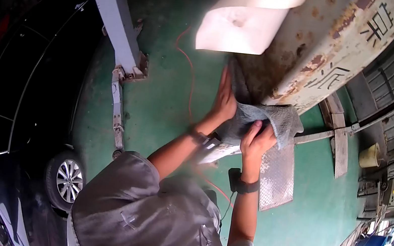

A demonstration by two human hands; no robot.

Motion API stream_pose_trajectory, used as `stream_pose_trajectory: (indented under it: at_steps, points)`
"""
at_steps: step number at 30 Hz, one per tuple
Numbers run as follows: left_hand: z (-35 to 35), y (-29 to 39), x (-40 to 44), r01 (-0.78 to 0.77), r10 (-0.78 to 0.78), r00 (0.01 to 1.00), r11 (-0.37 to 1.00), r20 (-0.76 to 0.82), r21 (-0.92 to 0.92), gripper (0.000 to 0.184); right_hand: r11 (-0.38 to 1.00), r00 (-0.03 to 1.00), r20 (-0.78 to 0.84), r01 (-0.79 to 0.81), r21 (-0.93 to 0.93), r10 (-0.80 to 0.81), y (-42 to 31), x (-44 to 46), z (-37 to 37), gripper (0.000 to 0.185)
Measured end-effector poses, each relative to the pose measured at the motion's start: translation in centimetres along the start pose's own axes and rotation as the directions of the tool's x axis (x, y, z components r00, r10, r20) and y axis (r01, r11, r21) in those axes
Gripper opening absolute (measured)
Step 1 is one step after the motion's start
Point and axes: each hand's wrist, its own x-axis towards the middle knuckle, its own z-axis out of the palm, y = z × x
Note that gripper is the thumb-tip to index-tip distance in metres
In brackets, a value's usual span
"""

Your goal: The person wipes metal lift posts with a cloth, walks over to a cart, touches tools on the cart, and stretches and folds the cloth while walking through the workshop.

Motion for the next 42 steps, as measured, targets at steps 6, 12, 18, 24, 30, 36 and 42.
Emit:
stream_pose_trajectory:
  at_steps: [6, 12, 18, 24, 30, 36, 42]
  points:
    - [1.1, -2.1, -5.8, 0.219, -0.215, 0.975, 0.973, 0.058, -0.074, 0.053, 0.976, 0.974, 0.079, -0.216, 0.033, 0.212, 6.6, -7.5, 6.7, 0.068]
    - [2.1, -8.3, -17.4, 0.446, -0.445, 0.886, 0.895, 0.127, 0.025, 0.054, 0.976, 0.944, 0.302, -0.070, -0.205, 0.131, 7.3, -13.5, 4.9, 0.046]
    - [1.2, -6.2, -22.0, 0.847, -0.800, 0.524, 0.456, 0.293, -0.273, 0.043, 0.982, 0.926, 0.330, -0.159, -0.103, 0.184, 8.0, -21.0, 6.0, 0.037]
    - [-2.2, -2.0, -20.3, 0.494, -0.701, 0.540, 0.712, 0.466, 0.499, 0.037, 0.979, 0.948, 0.287, -0.086, -0.186, 0.138, 9.4, -19.1, 3.6, 0.029]
    - [-3.4, -3.6, -28.1, 0.649, -0.771, 0.466, 0.631, 0.434, 0.424, 0.037, 0.791, 0.743, 0.627, -0.520, 0.322, 0.233, 10.3, -20.6, 3.0, 0.037]
    - [-9.0, 1.4, -31.5, 0.407, -0.714, 0.379, 0.700, 0.589, 0.587, 0.022, 0.725, 0.643, 0.766, -0.515, 0.456, -0.025, 11.9, -29.1, 4.3, 0.034]
    - [-9.1, 6.4, -30.8, 0.169, -0.573, 0.431, 0.810, 0.697, 0.561, 0.018, 0.264, 0.558, 0.808, -0.821, 0.506, 0.186, 12.3, -30.1, 0.3, 0.032]
